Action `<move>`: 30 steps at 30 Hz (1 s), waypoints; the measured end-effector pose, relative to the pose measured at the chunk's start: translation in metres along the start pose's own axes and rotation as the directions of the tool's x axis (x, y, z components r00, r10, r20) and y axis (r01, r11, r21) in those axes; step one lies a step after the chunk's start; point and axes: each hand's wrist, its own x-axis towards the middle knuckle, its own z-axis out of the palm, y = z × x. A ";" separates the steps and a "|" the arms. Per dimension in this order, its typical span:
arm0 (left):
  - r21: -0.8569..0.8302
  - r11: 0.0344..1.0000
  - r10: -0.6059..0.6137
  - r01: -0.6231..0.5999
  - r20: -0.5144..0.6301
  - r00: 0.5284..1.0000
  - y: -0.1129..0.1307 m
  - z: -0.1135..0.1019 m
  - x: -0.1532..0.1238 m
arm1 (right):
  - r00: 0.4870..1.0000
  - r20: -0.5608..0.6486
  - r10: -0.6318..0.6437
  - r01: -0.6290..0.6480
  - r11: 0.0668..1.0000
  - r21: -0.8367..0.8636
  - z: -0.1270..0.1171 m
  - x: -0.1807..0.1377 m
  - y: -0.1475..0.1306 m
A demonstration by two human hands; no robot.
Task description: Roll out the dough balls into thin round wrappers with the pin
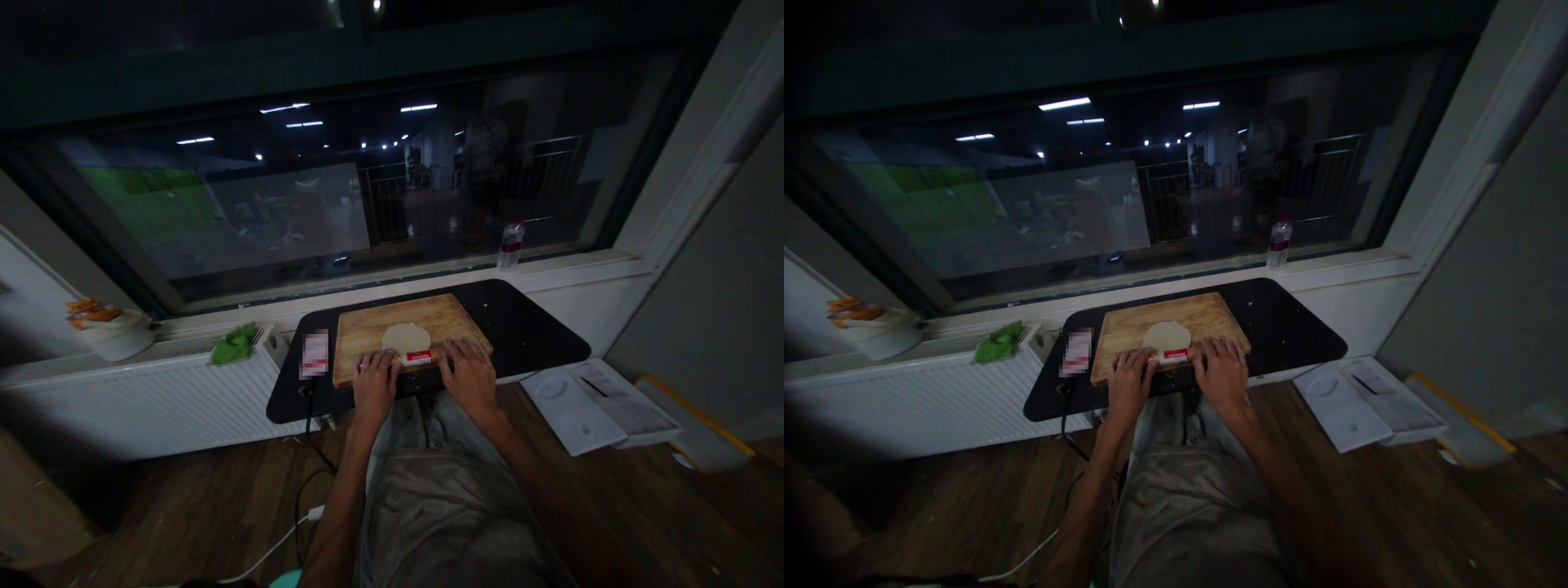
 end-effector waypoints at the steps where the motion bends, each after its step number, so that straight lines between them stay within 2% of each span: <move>1: 0.001 1.000 0.001 -0.001 0.002 1.000 0.000 0.000 0.000 | 1.000 -0.002 -0.001 0.001 1.000 -0.004 0.000 0.000 0.000; 8: 0.000 1.000 0.008 -0.008 0.007 1.000 -0.003 0.003 0.002 | 1.000 0.021 0.002 -0.001 1.000 -0.021 0.000 0.002 -0.004; 13: 0.010 1.000 0.018 -0.018 0.006 1.000 -0.006 0.005 0.014 | 0.999 0.044 0.002 -0.001 1.000 -0.023 0.004 0.015 -0.004; 19: 0.062 0.998 -0.011 0.008 0.045 0.999 -0.011 0.007 0.040 | 0.994 0.112 -0.003 0.006 1.000 -0.029 0.006 0.048 -0.005; 23: 0.098 0.995 -0.037 0.032 0.046 0.998 -0.017 0.010 0.057 | 0.984 0.171 0.047 -0.038 0.998 -0.057 0.007 0.074 -0.009; 30: 0.140 0.990 -0.034 0.025 0.065 0.997 -0.030 0.017 0.073 | 0.937 0.337 0.095 -0.061 0.992 -0.109 0.008 0.107 -0.011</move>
